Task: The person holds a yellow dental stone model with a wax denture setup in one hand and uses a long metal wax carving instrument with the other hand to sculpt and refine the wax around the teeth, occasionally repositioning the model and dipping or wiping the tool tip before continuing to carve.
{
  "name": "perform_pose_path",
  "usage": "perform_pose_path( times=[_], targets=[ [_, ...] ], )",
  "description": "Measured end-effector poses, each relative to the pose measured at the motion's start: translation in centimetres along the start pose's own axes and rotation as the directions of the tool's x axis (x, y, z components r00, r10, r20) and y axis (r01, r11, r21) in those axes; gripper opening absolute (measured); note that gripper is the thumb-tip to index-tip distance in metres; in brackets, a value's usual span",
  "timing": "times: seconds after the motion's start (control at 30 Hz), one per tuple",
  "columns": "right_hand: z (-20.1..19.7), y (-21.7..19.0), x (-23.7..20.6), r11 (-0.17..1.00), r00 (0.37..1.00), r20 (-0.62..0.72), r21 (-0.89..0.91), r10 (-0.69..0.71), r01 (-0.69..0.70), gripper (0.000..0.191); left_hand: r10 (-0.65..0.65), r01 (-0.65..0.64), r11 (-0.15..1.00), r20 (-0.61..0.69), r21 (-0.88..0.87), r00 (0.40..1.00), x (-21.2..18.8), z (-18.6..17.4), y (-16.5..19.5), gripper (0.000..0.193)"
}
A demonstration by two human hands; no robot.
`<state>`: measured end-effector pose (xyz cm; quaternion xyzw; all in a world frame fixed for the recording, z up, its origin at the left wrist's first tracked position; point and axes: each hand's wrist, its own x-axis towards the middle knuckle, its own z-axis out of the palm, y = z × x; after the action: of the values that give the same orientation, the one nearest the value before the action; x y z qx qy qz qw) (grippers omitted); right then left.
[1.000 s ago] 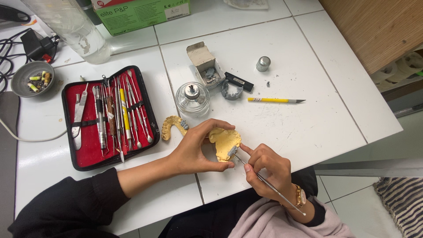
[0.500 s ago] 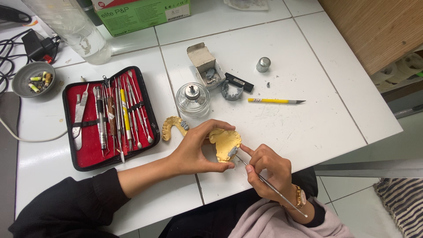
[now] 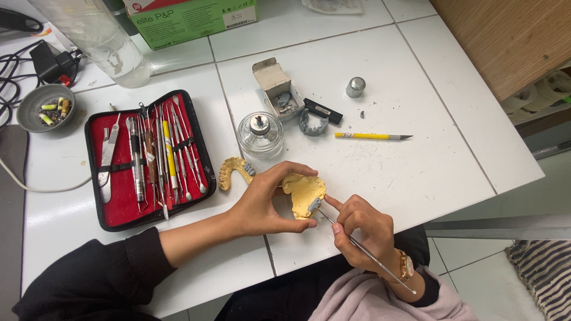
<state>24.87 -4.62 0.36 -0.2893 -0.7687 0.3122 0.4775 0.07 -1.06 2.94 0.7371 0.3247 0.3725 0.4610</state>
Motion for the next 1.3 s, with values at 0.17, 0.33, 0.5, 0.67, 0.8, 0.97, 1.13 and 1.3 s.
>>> perform_pose_path(
  times=[0.17,0.33,0.5,0.67,0.8,0.97,1.13,1.3],
  targets=[
    [-0.01,0.08,-0.02,1.0,1.0,-0.003,0.013,-0.002,0.002,0.025,-0.004,0.004,1.0,0.0,-0.005,1.0,-0.04,0.01,0.03,0.078],
    [-0.02,-0.2,0.16,0.999,1.0,-0.016,0.036,-0.001,0.002,0.025,-0.002,0.002,1.0,-0.003,-0.007,1.0,-0.01,0.02,0.04,0.078],
    [0.0,-0.28,0.3,0.999,1.0,-0.008,0.039,-0.005,0.005,0.026,0.004,-0.004,1.0,0.0,-0.01,1.0,0.03,0.01,0.05,0.078],
    [-0.06,-0.25,0.23,0.998,1.0,-0.01,0.059,0.009,-0.009,0.026,0.0,0.0,1.0,0.001,-0.004,1.0,-0.02,-0.03,0.07,0.078],
    [-0.04,-0.08,0.12,0.999,1.0,-0.012,0.033,0.02,-0.02,0.025,0.003,-0.003,1.0,0.003,-0.022,1.0,-0.01,-0.04,0.06,0.078],
    [0.0,0.12,0.07,0.999,1.0,-0.006,0.025,0.03,-0.03,0.024,0.003,-0.003,1.0,0.002,-0.021,1.0,0.02,-0.04,0.03,0.078],
    [-0.07,-0.1,0.09,1.0,1.0,-0.003,0.017,0.012,-0.011,0.024,-0.005,0.005,1.0,-0.001,0.003,1.0,0.01,-0.02,0.08,0.078],
    [-0.08,-0.01,0.14,1.0,1.0,-0.003,0.019,0.014,-0.014,0.024,0.001,-0.001,1.0,0.002,-0.006,1.0,0.0,-0.07,0.11,0.079]
  ],
)
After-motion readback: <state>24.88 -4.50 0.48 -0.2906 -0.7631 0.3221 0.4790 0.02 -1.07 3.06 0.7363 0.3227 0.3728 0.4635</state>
